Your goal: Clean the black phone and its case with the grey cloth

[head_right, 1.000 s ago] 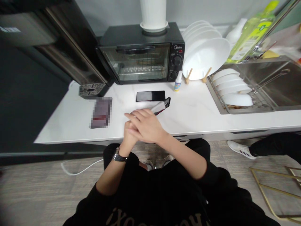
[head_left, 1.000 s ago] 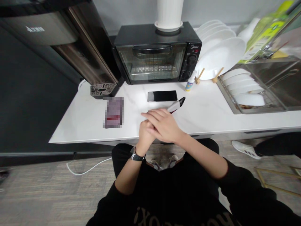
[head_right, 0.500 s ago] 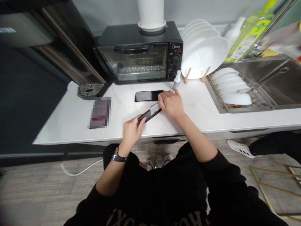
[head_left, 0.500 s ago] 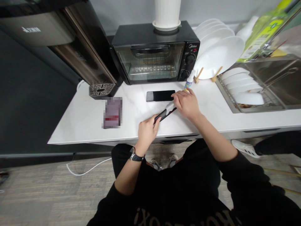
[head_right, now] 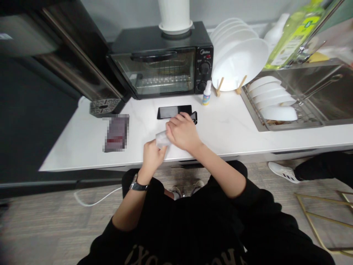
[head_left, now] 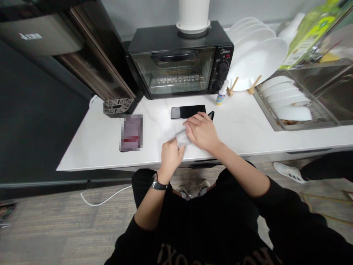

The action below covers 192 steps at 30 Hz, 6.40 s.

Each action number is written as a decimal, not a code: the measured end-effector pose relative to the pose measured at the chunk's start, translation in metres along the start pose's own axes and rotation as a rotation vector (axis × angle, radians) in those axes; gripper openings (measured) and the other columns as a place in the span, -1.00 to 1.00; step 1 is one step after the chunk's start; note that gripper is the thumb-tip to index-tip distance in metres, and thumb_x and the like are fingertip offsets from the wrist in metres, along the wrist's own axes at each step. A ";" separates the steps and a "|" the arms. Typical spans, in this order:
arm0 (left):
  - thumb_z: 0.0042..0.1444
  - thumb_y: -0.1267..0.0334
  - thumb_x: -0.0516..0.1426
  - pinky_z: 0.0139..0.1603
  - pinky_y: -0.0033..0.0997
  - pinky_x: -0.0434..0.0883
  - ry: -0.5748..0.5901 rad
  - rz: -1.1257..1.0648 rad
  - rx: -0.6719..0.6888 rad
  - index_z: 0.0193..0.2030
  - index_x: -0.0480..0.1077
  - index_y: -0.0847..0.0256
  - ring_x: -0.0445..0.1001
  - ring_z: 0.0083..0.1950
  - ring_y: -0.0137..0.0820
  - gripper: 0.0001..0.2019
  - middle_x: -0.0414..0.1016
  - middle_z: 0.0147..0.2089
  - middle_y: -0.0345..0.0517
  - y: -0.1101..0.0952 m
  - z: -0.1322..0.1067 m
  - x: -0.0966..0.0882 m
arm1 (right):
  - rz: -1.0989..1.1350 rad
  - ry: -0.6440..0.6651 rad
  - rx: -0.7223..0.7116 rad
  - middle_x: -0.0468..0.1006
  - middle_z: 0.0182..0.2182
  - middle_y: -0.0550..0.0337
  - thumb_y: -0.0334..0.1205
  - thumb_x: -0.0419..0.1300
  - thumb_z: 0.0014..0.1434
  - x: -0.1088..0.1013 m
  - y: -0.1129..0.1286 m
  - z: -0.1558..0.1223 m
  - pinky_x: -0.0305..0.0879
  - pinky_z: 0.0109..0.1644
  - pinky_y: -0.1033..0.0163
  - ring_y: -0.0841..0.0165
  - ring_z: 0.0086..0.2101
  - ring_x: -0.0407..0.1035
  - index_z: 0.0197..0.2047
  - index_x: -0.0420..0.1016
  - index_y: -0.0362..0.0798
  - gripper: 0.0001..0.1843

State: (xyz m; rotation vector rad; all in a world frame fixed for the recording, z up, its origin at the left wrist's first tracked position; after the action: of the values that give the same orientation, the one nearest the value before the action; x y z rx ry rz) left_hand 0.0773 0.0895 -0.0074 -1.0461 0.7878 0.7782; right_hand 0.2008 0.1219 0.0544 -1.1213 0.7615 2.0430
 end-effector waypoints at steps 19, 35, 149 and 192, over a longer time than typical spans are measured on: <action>0.31 0.31 0.15 -0.30 -0.34 0.38 0.004 0.038 0.064 -0.27 0.56 0.24 0.60 -0.36 -0.24 -0.83 0.65 -0.37 0.00 -0.005 -0.001 0.002 | -0.067 0.098 -0.044 0.70 -0.30 0.03 -0.10 -0.08 0.55 -0.001 0.008 0.002 0.18 0.00 0.02 0.17 -0.24 0.46 -0.26 0.66 -0.09 -0.45; 0.29 0.39 0.12 -0.35 -0.31 0.31 -0.020 0.041 0.050 -0.35 0.51 0.26 0.59 -0.40 -0.20 -0.80 0.63 -0.40 0.06 -0.004 0.000 -0.002 | -0.012 0.106 -0.121 0.71 -0.24 0.09 -0.18 -0.10 0.55 0.003 0.042 0.003 0.15 0.20 0.05 0.21 -0.18 0.49 -0.19 0.65 -0.08 -0.50; 0.20 0.34 0.14 -0.40 -0.35 0.27 -0.054 -0.115 0.119 -0.42 0.45 0.21 0.56 -0.43 -0.23 -0.84 0.58 -0.45 0.00 0.000 -0.002 -0.007 | 0.048 -0.017 -0.128 0.67 -0.30 0.13 -0.25 0.04 0.43 0.011 0.056 -0.006 0.22 0.23 0.03 0.20 -0.19 0.44 -0.25 0.62 -0.03 -0.67; 0.48 0.08 0.08 -0.37 -0.44 0.24 -0.048 -0.176 0.023 -0.02 0.60 0.22 0.44 -0.48 -0.41 -0.68 0.56 -0.45 -0.15 -0.009 0.001 -0.014 | 0.087 -0.184 0.195 0.73 -0.18 0.12 -0.32 -0.03 0.39 -0.009 -0.067 -0.001 0.00 0.53 -0.19 0.10 0.15 0.49 -0.20 0.68 0.00 -0.59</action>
State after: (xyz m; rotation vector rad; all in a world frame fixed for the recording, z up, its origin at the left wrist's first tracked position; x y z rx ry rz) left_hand 0.0783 0.0853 0.0086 -1.0576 0.6528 0.6402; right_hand 0.2571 0.1595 0.0502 -0.7926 0.9066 2.0585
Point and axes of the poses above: each hand's wrist, its own z-axis towards the middle knuckle, its own x-axis out of the palm, y = z × x, the point moved 8 cm from there along z, towards the middle knuckle
